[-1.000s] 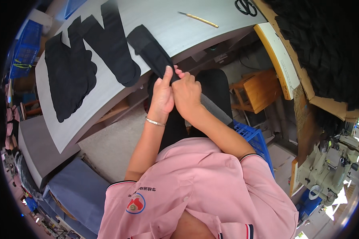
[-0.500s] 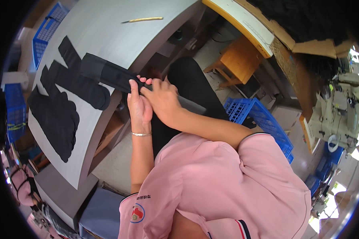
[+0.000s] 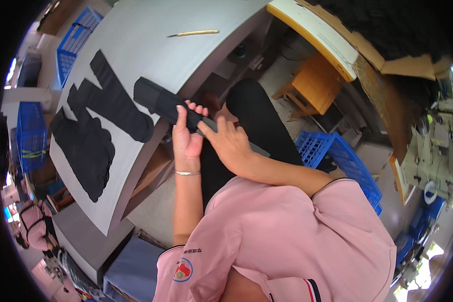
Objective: The person is inserting a semi-rigid padding or stiffener piece into a black fabric sleeve and tucking the ends to complete the strap assembly.
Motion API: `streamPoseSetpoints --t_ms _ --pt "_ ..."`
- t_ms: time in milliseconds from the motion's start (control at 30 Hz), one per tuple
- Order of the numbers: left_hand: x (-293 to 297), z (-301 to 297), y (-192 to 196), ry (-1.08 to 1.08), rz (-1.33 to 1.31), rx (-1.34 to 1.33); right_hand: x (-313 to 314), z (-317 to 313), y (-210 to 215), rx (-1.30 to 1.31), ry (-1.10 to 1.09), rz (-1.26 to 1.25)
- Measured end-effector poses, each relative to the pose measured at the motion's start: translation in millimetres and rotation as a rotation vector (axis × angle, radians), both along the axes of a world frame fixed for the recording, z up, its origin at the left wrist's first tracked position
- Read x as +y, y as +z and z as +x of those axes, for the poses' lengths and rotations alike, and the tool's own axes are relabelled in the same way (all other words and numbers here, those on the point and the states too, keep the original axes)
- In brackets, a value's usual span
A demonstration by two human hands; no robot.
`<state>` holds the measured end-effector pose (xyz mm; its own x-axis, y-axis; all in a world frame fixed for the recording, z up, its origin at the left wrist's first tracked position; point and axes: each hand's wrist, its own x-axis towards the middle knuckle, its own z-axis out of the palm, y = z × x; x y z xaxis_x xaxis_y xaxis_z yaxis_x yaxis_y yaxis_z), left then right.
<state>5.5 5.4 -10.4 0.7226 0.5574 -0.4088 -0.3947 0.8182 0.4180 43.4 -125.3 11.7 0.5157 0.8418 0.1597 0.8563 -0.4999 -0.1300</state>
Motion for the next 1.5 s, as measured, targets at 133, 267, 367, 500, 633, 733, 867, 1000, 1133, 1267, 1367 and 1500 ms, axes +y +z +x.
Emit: streamPoseSetpoints --t_ms 133,267,367,500,633,733,867,1000,1133,1267,1367,1500 --pt "-10.9 2.6 8.0 0.051 0.099 0.087 26.7 10.6 1.5 -0.002 0.040 -0.029" --pt "-6.6 2.2 12.2 0.036 0.110 0.116 50.1 18.7 -15.8 0.161 0.063 -0.002" --pt "-9.0 -3.5 8.1 0.016 0.096 0.108 31.7 18.3 1.5 0.224 0.124 0.018" --pt "-7.2 -0.6 18.6 0.044 0.092 0.181 1.7 5.3 29.5 0.240 0.079 -0.206" --pt "-8.8 -0.3 8.2 0.068 0.161 0.175 16.6 10.5 13.9 0.119 0.106 -0.216" --pt "-7.9 -2.6 0.5 0.000 0.199 0.080 39.9 11.0 -9.2 0.046 0.061 -0.090" --pt "1.5 -6.5 5.6 -0.103 0.173 0.075 53.8 19.6 -16.1 0.123 0.048 -0.045" --pt "8.0 -8.3 17.6 -0.002 -0.031 0.005 33.8 23.8 14.0 0.307 0.159 -0.051" --pt "1.7 -7.6 13.0 0.011 0.081 0.134 17.6 5.9 16.7 0.269 0.111 -0.145" --pt "-28.1 -5.4 5.9 -0.007 0.117 0.174 27.1 13.4 -11.3 0.187 0.080 -0.083" --pt "-19.9 -11.1 16.0 -0.032 0.134 0.149 32.7 12.4 -8.5 0.275 0.089 0.003" --pt "-3.6 -13.7 30.9 -0.033 0.025 0.131 31.0 14.1 17.4 0.325 0.110 -0.161"
